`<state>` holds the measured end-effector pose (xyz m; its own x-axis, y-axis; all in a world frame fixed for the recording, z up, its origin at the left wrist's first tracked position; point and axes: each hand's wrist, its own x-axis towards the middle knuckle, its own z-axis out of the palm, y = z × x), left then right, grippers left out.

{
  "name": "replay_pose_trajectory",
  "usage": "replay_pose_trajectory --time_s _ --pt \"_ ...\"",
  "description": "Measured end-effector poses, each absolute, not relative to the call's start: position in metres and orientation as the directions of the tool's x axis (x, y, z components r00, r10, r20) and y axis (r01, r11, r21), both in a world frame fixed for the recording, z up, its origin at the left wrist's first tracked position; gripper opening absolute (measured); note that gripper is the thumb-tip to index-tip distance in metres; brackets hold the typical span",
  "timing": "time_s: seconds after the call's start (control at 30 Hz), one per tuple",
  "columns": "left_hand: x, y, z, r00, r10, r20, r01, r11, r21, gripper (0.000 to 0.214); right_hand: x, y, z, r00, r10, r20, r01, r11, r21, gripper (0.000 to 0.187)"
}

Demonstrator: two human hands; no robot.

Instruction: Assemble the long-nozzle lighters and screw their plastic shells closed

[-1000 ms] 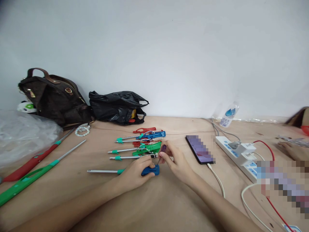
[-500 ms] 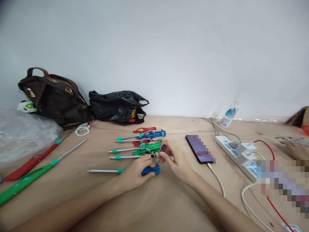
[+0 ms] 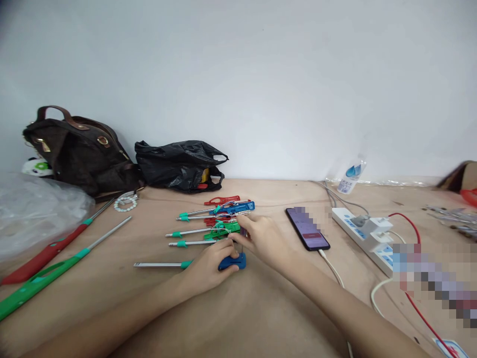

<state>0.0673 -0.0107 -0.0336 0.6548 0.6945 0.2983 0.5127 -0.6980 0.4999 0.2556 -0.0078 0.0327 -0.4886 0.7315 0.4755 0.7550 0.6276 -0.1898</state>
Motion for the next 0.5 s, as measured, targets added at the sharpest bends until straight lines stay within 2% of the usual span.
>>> replay_pose_trajectory --time_s 0.13,0.2,0.27,0.4,0.5 --pt "0.067 -0.011 -0.032 0.650 0.700 0.295 0.525 -0.695 0.491 0.011 0.247 -0.004 0.049 -0.573 0.723 0.385 0.805 0.585 0.098 0.021" --pt "0.068 -0.011 -0.032 0.649 0.697 0.305 0.521 -0.699 0.490 0.010 0.245 -0.008 0.058 -0.602 0.726 0.332 0.797 0.568 0.204 0.019" --pt "0.068 -0.012 -0.031 0.649 0.693 0.313 0.512 -0.702 0.494 0.009 0.246 -0.015 0.067 -0.627 0.725 0.284 0.779 0.573 0.255 0.019" --pt "0.068 -0.012 -0.031 0.651 0.698 0.299 0.516 -0.696 0.499 0.011 0.249 -0.026 0.078 -0.626 0.769 0.127 0.768 0.581 0.270 0.011" --pt "0.068 -0.011 -0.031 0.655 0.691 0.305 0.511 -0.703 0.495 0.010 0.248 -0.023 0.076 -0.627 0.774 0.093 0.757 0.575 0.311 0.008"
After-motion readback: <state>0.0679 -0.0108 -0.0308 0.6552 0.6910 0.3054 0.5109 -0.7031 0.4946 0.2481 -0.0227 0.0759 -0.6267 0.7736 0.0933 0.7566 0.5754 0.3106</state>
